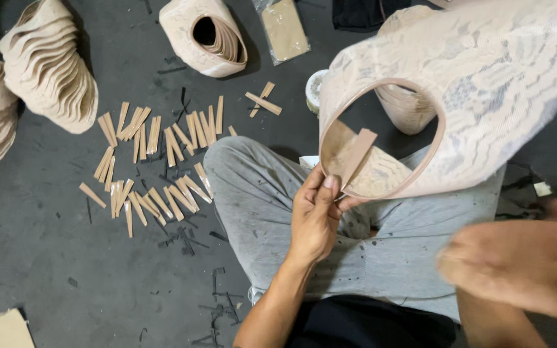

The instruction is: The person sits on the floor and assembles a shoe upper: they fold a lace fabric upper over the edge of a shoe component, press and align the edges, and clip wooden clothespins along the seam to hold the fabric in place, working around the opening of the upper.

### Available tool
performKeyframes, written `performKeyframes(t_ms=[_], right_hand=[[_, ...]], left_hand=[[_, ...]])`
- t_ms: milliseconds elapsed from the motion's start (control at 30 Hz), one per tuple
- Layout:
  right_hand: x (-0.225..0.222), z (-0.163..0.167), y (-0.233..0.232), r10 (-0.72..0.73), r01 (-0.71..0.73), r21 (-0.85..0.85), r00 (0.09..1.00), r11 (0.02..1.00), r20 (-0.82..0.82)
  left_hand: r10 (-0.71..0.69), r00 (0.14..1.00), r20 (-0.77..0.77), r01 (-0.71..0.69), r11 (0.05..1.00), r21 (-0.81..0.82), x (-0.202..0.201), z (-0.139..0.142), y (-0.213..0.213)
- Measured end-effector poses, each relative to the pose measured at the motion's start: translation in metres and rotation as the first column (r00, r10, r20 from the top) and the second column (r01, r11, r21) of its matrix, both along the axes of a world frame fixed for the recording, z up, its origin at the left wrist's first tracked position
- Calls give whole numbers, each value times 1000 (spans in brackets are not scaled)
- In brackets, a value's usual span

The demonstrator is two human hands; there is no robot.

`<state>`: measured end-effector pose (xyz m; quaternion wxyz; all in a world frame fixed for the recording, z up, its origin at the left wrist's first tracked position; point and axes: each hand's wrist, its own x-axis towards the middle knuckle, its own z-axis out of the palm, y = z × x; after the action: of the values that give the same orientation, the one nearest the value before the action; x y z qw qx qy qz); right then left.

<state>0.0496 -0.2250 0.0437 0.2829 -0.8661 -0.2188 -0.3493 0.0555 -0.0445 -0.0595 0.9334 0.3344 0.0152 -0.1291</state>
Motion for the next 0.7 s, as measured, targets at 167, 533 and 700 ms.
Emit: performKeyframes(t_ms=[167, 533, 700], right_hand=[[16, -5, -31, 18, 262, 549, 892, 794, -452], [28, -21, -44, 228, 286, 704, 811, 650, -539], [23, -19, -44, 239, 284, 688, 793, 668, -560]], left_hand=[[-22, 999, -36, 28, 984, 178, -4, -8, 0], [-53, 998, -14, 55, 956, 287, -9, -3, -1], [-61, 998, 8, 56, 959, 277, -10, -8, 0]])
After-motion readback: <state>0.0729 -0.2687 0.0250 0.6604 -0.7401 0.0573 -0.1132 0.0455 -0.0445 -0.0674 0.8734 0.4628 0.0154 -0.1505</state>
